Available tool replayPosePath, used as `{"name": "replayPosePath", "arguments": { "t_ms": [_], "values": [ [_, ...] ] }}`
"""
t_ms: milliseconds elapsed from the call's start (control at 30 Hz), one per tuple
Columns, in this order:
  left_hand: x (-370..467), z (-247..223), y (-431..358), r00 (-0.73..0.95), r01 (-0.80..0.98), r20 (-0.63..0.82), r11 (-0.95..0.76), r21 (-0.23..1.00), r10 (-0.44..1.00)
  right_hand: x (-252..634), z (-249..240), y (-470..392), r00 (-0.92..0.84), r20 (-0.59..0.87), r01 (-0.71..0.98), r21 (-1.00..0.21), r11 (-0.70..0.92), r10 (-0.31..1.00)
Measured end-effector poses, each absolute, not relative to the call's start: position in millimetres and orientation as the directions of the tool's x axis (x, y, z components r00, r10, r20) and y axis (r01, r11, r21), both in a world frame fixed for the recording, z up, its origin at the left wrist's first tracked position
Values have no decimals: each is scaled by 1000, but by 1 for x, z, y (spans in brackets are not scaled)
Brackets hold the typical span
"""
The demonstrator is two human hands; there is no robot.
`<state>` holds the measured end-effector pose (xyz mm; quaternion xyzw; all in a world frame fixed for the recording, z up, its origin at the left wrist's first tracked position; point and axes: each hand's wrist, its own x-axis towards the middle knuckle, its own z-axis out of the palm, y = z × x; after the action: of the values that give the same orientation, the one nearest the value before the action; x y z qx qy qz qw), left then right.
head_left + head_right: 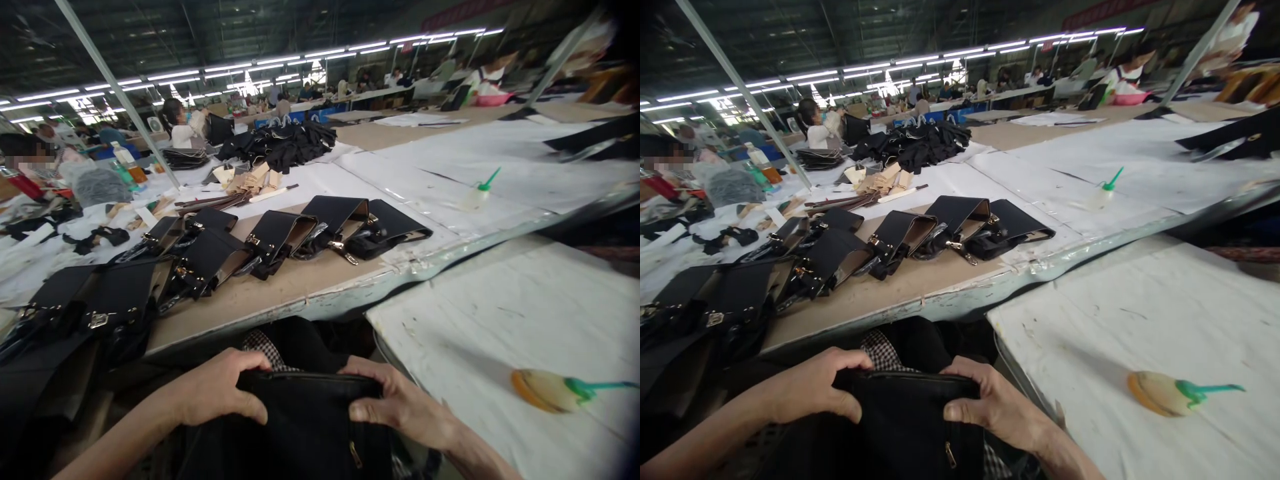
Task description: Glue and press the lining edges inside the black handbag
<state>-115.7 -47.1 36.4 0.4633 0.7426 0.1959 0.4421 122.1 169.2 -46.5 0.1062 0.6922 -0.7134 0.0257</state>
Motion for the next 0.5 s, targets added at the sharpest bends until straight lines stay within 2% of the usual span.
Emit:
{"name": "replayPosePath", "arguments": {
  "t_ms": [100, 167, 300, 500],
  "values": [
    [-114, 29, -41, -235, 365, -435, 493, 789, 869, 122, -48, 172, -975, -192, 186, -981, -60, 112],
    [-114, 26, -40, -251, 338, -405, 471, 815, 879, 123, -50, 173, -965, -242, 233, -968, -94, 101],
    [-115, 23, -37, -264, 415, -361, 443, 794, 894, 125, -53, 171, -945, -315, 303, -945, -126, 92],
    [-114, 16, -31, -246, 543, -299, 386, 745, 922, 124, -53, 168, -938, -329, 316, -941, -120, 109]
  ]
}}
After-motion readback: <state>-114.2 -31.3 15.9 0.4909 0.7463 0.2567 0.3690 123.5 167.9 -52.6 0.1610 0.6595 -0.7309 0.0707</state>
